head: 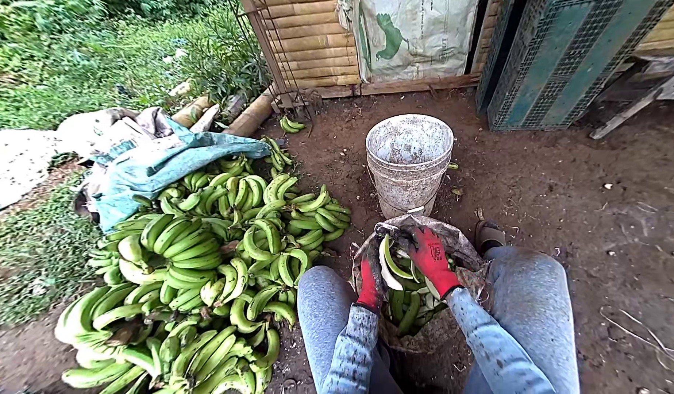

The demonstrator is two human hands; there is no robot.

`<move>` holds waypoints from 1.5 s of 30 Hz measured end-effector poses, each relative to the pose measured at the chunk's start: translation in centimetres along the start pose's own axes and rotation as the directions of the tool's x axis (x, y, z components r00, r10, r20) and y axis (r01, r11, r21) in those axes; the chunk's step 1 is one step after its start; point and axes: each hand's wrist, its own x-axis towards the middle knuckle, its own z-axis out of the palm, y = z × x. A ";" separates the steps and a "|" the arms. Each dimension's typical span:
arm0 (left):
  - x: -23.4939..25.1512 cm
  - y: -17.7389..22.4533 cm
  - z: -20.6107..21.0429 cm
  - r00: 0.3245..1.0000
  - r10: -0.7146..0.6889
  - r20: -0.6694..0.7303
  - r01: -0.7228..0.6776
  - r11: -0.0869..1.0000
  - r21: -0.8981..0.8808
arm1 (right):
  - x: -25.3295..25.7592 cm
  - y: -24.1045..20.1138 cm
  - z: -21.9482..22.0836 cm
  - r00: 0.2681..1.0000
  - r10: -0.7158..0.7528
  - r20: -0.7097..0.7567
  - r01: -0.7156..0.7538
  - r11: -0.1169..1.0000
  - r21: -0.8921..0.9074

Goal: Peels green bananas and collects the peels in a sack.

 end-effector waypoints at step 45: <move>0.5 1.2 -2.1 0.998 -0.009 0.069 0.011 0.999 -0.031 | 0.4 -1.1 -0.1 0.993 -0.116 -0.006 0.116 0.993 -0.019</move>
